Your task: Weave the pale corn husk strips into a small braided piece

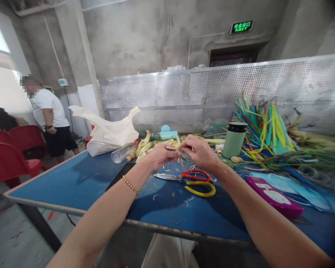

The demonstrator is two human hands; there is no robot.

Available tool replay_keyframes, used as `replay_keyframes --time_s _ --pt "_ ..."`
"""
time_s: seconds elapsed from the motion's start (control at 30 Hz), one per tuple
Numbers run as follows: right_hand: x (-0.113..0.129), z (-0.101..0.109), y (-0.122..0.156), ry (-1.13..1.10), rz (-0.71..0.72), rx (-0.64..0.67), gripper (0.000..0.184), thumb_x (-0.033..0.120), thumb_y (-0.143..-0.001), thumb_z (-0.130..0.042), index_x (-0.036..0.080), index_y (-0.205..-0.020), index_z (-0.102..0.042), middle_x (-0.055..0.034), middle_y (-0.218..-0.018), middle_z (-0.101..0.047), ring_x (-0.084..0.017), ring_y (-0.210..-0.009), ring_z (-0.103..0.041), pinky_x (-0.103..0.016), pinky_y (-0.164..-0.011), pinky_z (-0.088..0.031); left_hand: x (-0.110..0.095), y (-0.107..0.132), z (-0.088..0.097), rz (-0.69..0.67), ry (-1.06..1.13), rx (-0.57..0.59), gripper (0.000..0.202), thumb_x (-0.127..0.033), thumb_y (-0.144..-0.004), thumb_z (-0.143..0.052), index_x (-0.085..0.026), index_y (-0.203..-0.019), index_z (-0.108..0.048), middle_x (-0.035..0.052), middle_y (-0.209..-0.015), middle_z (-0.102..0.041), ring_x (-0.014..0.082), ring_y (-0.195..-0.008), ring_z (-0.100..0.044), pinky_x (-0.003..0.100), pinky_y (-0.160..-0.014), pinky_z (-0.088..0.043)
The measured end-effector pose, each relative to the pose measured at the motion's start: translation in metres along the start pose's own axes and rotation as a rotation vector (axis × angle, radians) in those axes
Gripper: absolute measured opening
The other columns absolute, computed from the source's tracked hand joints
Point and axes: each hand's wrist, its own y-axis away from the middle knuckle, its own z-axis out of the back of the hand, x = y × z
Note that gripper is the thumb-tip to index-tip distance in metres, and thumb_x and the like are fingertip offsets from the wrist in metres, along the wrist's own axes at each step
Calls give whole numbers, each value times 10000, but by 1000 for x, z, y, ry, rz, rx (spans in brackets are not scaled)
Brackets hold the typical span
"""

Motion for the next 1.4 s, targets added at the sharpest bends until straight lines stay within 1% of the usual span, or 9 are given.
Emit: replay_keyframes --time_s 0.2,0.4,0.47,0.53,0.63,0.73,1.0,1.23,1.4 --pt "0 4 -2 -81 -137 -25 224 186 -858 -477 162 -868 -699 -61 -796 -652 -163 -722 -576 -287 -669 -415 -4 1 -3 10 26 -49 304 -173 -509 -833 -54 -736 -671 27 -639 -592 76 -569 -499 247 -563 -346" --pt "0 4 -1 -58 -46 -17 128 202 -787 -587 163 -774 -709 -39 -708 -614 -141 -671 -546 -269 -634 -401 -3 1 -3 -14 -14 -42 277 -184 -502 -827 -58 -693 -673 25 -614 -585 74 -548 -485 248 -551 -340" --pt "2 3 -1 -78 -73 -21 102 197 -759 -602 155 -733 -692 -34 -697 -603 -127 -638 -528 -257 -598 -391 -2 0 -2 3 -37 -19 250 -196 -518 -814 -62 -678 -674 27 -610 -586 72 -535 -478 248 -545 -337" --pt "4 3 0 -148 -173 30 95 213 -739 -608 149 -713 -673 -27 -678 -601 -115 -594 -511 -244 -547 -375 -1 0 -2 -11 -94 0 216 -200 -534 -795 -70 -657 -673 26 -604 -586 75 -534 -474 249 -544 -338" --pt "5 4 0 -311 -337 173 113 243 -724 -604 144 -721 -659 -13 -633 -608 -107 -555 -510 -230 -513 -371 -1 2 -3 -83 -257 -23 137 -170 -554 -752 -88 -605 -655 13 -577 -576 83 -543 -470 248 -547 -340" --pt "2 4 2 -416 -397 252 112 240 -696 -613 142 -729 -655 -13 -648 -630 -107 -572 -531 -229 -540 -394 -1 3 -4 -127 -421 -51 92 -152 -576 -706 -102 -566 -629 -6 -545 -550 85 -542 -463 241 -544 -332" --pt "0 6 3 -473 -425 275 126 247 -699 -590 139 -734 -645 -8 -643 -600 -93 -560 -497 -222 -524 -363 -4 5 -6 -132 -481 -37 102 -142 -573 -679 -112 -540 -588 -26 -533 -515 70 -528 -419 232 -531 -311" --pt "1 5 2 -271 -328 298 104 201 -666 -543 144 -676 -630 8 -589 -564 -96 -549 -475 -214 -499 -334 -4 7 -10 -31 -403 -49 91 -128 -541 -684 -112 -598 -614 -14 -536 -551 77 -518 -449 236 -529 -333" --pt "1 7 3 -180 -286 305 117 184 -656 -542 142 -667 -650 5 -570 -576 -98 -542 -474 -211 -492 -325 -3 7 -10 -19 -386 -11 44 -111 -548 -643 -115 -569 -604 -1 -538 -566 80 -504 -458 232 -501 -328"
